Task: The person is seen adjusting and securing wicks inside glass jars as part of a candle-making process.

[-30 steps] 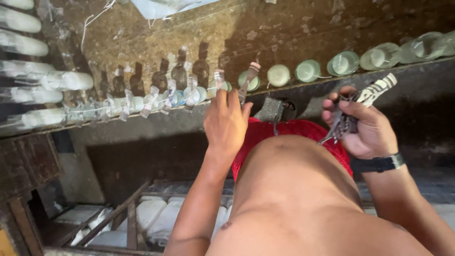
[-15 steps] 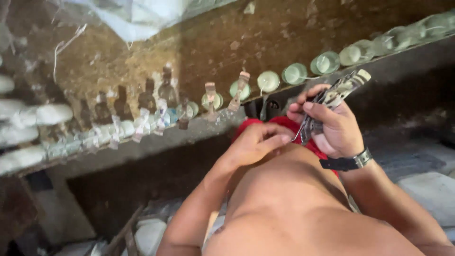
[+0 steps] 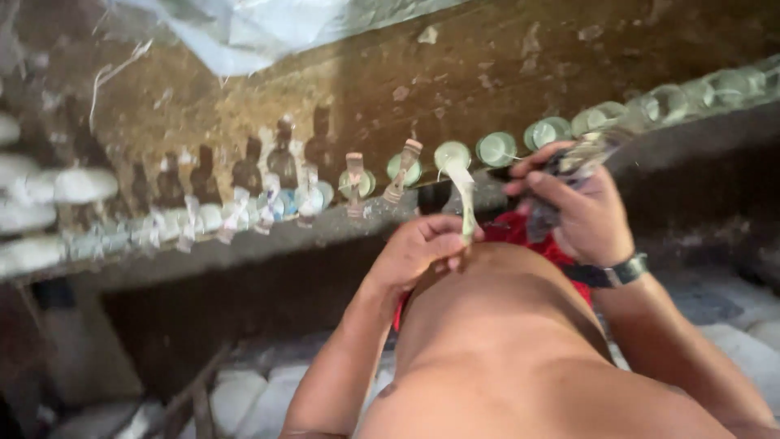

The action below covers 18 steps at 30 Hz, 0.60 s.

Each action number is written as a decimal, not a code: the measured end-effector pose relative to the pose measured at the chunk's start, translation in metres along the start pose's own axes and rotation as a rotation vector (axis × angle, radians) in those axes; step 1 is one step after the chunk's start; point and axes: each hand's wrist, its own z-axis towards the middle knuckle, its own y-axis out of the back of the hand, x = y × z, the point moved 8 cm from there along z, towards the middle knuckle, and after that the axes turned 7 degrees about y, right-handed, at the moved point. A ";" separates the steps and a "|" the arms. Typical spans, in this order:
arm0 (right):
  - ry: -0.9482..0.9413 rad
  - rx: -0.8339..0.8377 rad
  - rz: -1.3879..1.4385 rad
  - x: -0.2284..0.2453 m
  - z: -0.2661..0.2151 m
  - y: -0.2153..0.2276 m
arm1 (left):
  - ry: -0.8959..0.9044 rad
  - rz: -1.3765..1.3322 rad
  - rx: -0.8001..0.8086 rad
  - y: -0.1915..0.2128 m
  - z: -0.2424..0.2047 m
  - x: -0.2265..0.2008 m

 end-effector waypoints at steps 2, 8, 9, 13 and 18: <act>-0.019 0.068 -0.089 0.019 -0.001 0.004 | -0.105 0.276 -0.307 0.002 -0.010 -0.024; -0.038 0.104 -0.200 0.041 0.009 0.042 | -0.548 0.984 -1.117 -0.013 -0.045 -0.057; -0.050 0.065 -0.188 0.041 0.010 0.051 | -0.544 1.026 -1.177 -0.014 -0.045 -0.053; -0.094 0.077 -0.155 0.035 0.011 0.061 | -0.470 1.258 -1.342 0.000 -0.036 -0.032; -0.077 0.132 -0.163 0.034 0.012 0.056 | -0.604 1.402 -1.396 -0.016 -0.038 -0.042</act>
